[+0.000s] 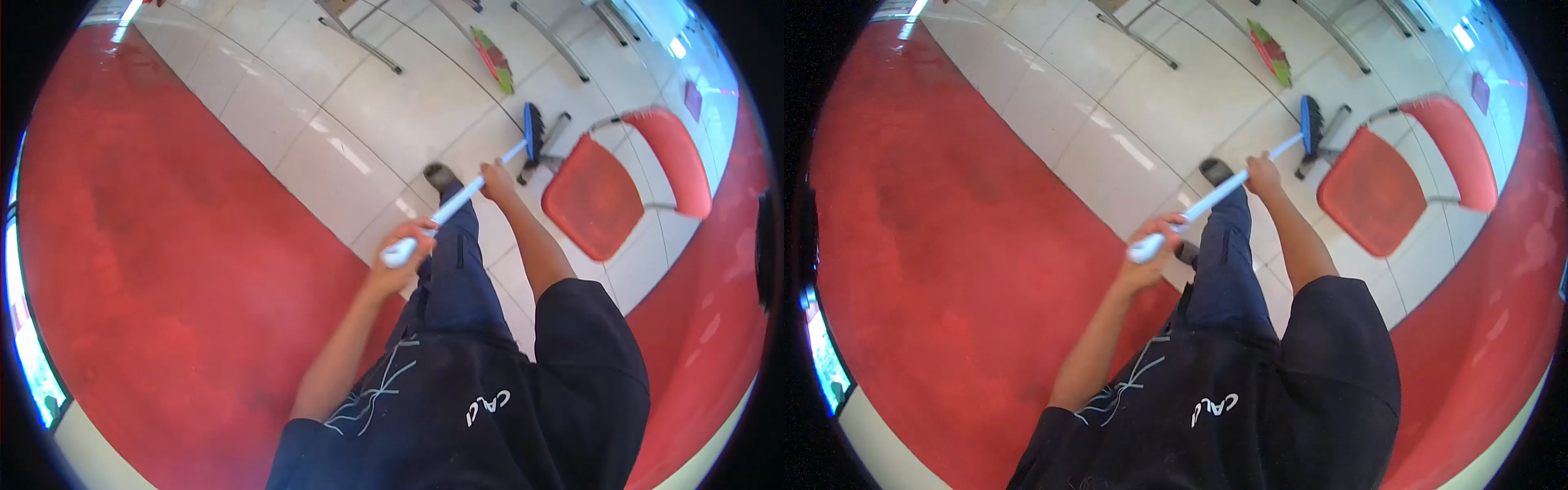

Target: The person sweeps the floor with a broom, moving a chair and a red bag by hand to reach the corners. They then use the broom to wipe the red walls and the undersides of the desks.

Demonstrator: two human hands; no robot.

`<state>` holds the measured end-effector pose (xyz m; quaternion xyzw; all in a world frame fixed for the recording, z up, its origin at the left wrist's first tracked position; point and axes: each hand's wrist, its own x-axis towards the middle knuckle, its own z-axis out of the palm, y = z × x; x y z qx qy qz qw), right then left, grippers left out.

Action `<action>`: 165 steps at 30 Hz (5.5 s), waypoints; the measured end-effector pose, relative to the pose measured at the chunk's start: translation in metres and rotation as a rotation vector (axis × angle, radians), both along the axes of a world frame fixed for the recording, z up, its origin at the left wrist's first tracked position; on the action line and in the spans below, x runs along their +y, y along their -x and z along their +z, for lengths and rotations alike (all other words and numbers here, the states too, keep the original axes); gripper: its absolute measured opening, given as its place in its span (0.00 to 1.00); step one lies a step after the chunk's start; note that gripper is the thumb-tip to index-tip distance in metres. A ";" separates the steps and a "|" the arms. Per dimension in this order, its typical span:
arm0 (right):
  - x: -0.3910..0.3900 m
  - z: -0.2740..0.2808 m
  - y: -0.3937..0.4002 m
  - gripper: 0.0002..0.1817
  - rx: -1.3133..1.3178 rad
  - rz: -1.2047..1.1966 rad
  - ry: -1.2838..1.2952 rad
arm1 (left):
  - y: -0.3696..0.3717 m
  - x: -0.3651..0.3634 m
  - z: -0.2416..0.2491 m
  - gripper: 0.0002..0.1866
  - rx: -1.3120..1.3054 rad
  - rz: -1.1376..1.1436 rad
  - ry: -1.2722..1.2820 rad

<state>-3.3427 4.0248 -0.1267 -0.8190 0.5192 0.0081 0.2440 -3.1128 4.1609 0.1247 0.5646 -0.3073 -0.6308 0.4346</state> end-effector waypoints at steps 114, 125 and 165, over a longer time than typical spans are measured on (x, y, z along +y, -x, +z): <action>-0.247 -0.084 -0.742 0.03 -0.712 0.418 -0.878 | -0.532 -0.318 0.087 0.17 -0.581 0.552 0.098; -0.314 0.112 -0.789 0.09 -0.485 0.804 -0.764 | -0.549 -0.273 0.086 0.44 -0.788 0.658 0.043; -0.242 0.281 -0.831 0.09 -0.405 1.028 -0.899 | -0.606 -0.265 -0.218 0.09 -0.689 1.439 -0.447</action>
